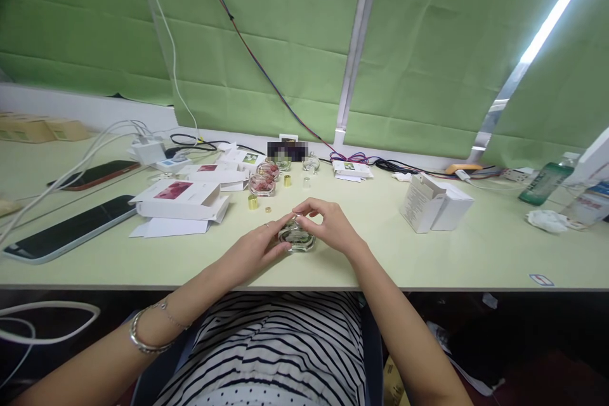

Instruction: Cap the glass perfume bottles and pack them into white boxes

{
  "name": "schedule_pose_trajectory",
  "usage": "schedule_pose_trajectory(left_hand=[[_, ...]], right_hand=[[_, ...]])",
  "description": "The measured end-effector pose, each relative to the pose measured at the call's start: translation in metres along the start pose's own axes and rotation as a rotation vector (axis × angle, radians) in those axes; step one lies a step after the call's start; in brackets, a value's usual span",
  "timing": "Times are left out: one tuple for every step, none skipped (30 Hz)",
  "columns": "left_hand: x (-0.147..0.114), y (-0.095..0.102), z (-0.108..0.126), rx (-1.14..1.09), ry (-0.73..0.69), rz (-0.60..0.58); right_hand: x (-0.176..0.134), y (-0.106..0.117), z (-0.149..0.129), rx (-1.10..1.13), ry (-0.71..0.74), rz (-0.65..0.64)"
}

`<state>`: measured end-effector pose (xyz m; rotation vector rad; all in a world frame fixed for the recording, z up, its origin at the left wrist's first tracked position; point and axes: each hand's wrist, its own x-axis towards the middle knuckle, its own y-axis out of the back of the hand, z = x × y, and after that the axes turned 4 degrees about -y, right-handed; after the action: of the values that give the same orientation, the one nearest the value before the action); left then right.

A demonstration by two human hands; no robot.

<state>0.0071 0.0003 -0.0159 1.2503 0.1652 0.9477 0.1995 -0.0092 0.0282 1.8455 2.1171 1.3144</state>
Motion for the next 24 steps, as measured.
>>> schedule_pose_trajectory(left_hand=[[0.0, 0.001, 0.001, -0.006, -0.001, 0.001], [0.0, 0.001, 0.001, -0.013, -0.003, 0.001], [0.0, 0.002, 0.002, -0.02, -0.004, 0.001], [0.0, 0.003, 0.003, -0.026, -0.006, -0.002], [0.0, 0.004, 0.004, -0.03, -0.004, -0.006], [0.0, 0.004, 0.005, -0.032, -0.002, -0.01], [0.0, 0.005, 0.005, -0.032, 0.001, -0.011], [0.0, 0.005, 0.005, -0.031, 0.002, -0.012], [0.0, 0.005, 0.005, -0.03, 0.001, -0.011], [0.0, 0.004, 0.004, -0.029, -0.003, -0.007], [0.0, 0.004, 0.004, -0.027, -0.007, -0.002], [0.0, 0.003, 0.003, -0.023, -0.009, 0.003], [0.0, 0.003, 0.002, -0.02, -0.011, 0.005], [0.0, 0.002, 0.002, -0.017, -0.012, 0.007], [-0.001, 0.002, 0.002, -0.015, -0.012, 0.007], [-0.001, 0.002, 0.001, -0.014, -0.012, 0.006], [-0.001, 0.002, 0.001, -0.013, -0.012, 0.005], [-0.001, 0.002, 0.001, -0.013, -0.013, 0.005], [-0.001, 0.002, 0.001, -0.012, -0.011, 0.004], [-0.001, 0.002, 0.001, -0.011, -0.01, 0.003], [-0.001, 0.002, 0.001, -0.012, -0.009, 0.001], [-0.001, 0.002, 0.001, -0.014, -0.009, 0.001], [-0.001, 0.002, 0.001, -0.016, -0.009, 0.0], [0.0, 0.002, 0.001, -0.018, -0.008, 0.001]], right_hand=[[0.0, 0.0, 0.002, 0.02, 0.006, -0.006], [0.0, -0.001, 0.004, 0.039, 0.011, -0.014], [0.001, -0.001, 0.007, 0.06, 0.014, -0.022], [0.001, -0.002, 0.008, 0.081, 0.017, -0.032], [0.001, -0.002, 0.01, 0.101, 0.019, -0.041], [0.001, -0.002, 0.012, 0.118, 0.022, -0.05], [0.001, -0.003, 0.013, 0.132, 0.025, -0.058], [0.001, -0.003, 0.013, 0.142, 0.029, -0.063], [0.001, -0.003, 0.014, 0.15, 0.034, -0.068], [0.001, -0.003, 0.014, 0.157, 0.039, -0.072], [0.001, -0.003, 0.014, 0.163, 0.045, -0.075], [0.001, -0.003, 0.014, 0.17, 0.051, -0.076], [0.001, -0.003, 0.014, 0.175, 0.056, -0.077], [0.001, -0.003, 0.014, 0.18, 0.06, -0.076], [0.001, -0.003, 0.013, 0.183, 0.063, -0.072], [0.001, -0.003, 0.013, 0.185, 0.064, -0.067], [0.001, -0.004, 0.013, 0.185, 0.065, -0.063], [0.0, -0.004, 0.013, 0.183, 0.063, -0.06], [0.0, -0.004, 0.013, 0.179, 0.061, -0.056], [0.0, -0.004, 0.014, 0.173, 0.058, -0.052], [0.0, -0.004, 0.014, 0.167, 0.056, -0.049], [0.0, -0.004, 0.014, 0.162, 0.056, -0.043], [0.0, -0.004, 0.014, 0.158, 0.059, -0.037], [0.0, -0.004, 0.014, 0.153, 0.064, -0.031]])
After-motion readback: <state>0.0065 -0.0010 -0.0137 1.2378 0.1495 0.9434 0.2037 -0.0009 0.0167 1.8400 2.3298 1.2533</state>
